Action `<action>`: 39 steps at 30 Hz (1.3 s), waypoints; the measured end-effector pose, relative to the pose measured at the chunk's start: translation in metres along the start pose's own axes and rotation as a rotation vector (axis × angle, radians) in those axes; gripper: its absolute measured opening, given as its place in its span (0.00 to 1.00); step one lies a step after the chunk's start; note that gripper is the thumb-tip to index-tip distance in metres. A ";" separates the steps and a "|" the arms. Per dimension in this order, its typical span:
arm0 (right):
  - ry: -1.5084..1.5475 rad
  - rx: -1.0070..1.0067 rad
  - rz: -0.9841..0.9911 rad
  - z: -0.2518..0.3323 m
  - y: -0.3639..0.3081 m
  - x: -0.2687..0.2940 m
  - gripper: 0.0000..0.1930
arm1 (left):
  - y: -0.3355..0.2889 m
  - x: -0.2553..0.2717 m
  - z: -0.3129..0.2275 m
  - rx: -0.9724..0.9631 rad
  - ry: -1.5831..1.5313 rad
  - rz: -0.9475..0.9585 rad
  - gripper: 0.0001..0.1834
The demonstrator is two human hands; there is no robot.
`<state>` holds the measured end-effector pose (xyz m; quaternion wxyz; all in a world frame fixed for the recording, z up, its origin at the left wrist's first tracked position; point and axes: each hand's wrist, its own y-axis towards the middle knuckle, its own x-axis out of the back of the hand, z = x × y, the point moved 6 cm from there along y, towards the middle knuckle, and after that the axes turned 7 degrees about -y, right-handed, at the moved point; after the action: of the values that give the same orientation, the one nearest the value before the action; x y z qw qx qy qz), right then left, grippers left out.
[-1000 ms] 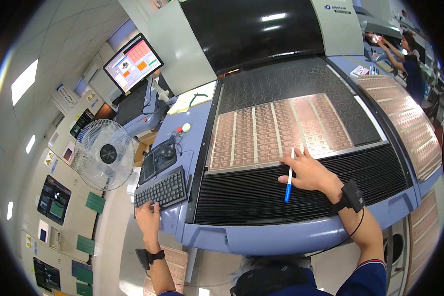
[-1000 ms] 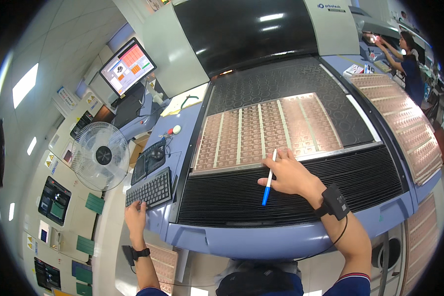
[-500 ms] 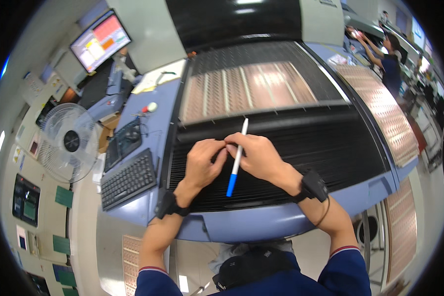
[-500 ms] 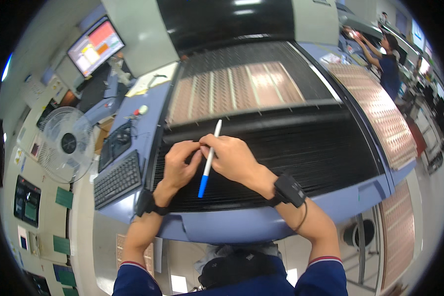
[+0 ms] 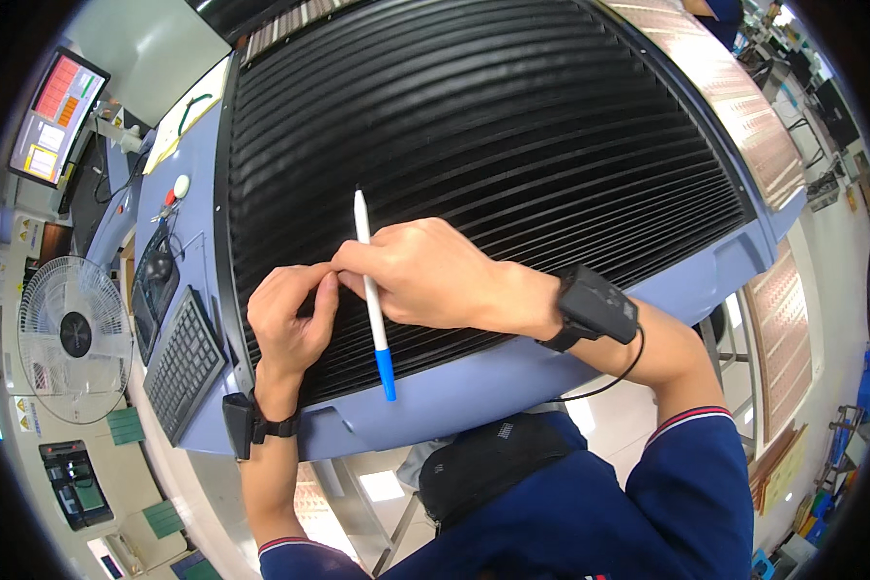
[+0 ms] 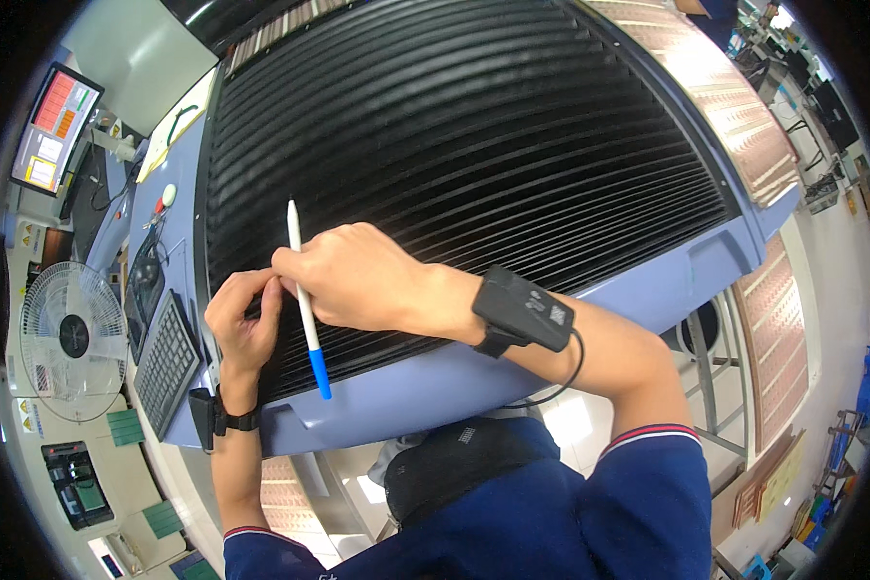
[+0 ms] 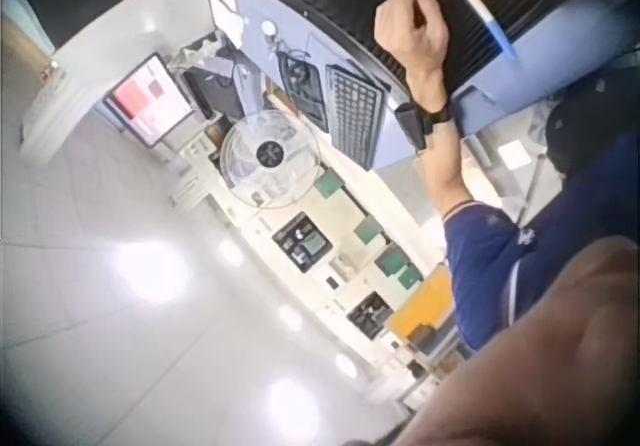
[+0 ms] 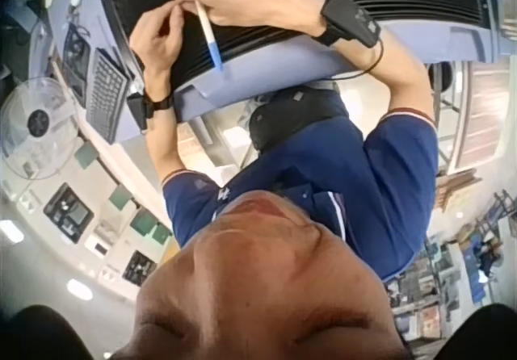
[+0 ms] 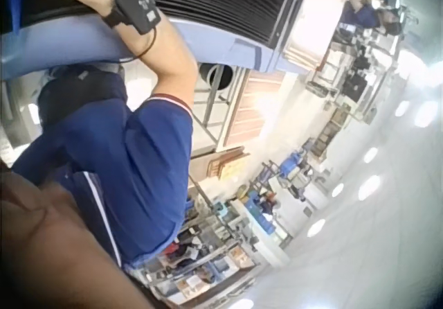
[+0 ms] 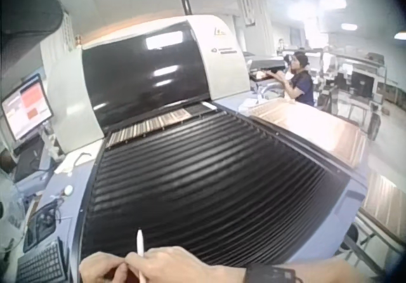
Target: Inspecting large copper circuit board sheets and using a pen to mark defects or areas on a light table.
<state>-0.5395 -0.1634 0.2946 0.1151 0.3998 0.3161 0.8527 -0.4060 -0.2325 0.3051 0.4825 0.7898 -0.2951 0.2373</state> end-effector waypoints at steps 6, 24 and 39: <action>-0.006 0.038 -0.061 0.006 -0.002 0.000 0.08 | -0.003 0.006 -0.006 -0.046 0.008 -0.081 0.08; 0.041 0.012 -0.018 0.006 -0.003 -0.002 0.06 | -0.011 0.005 0.001 -0.064 -0.083 -0.178 0.10; 0.054 -0.003 0.047 0.011 0.002 -0.012 0.14 | -0.011 0.015 0.004 -0.069 -0.089 -0.217 0.10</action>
<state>-0.5234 -0.1654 0.2942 0.0869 0.3839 0.3082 0.8661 -0.3878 -0.2358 0.3066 0.5185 0.8098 -0.2371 0.1382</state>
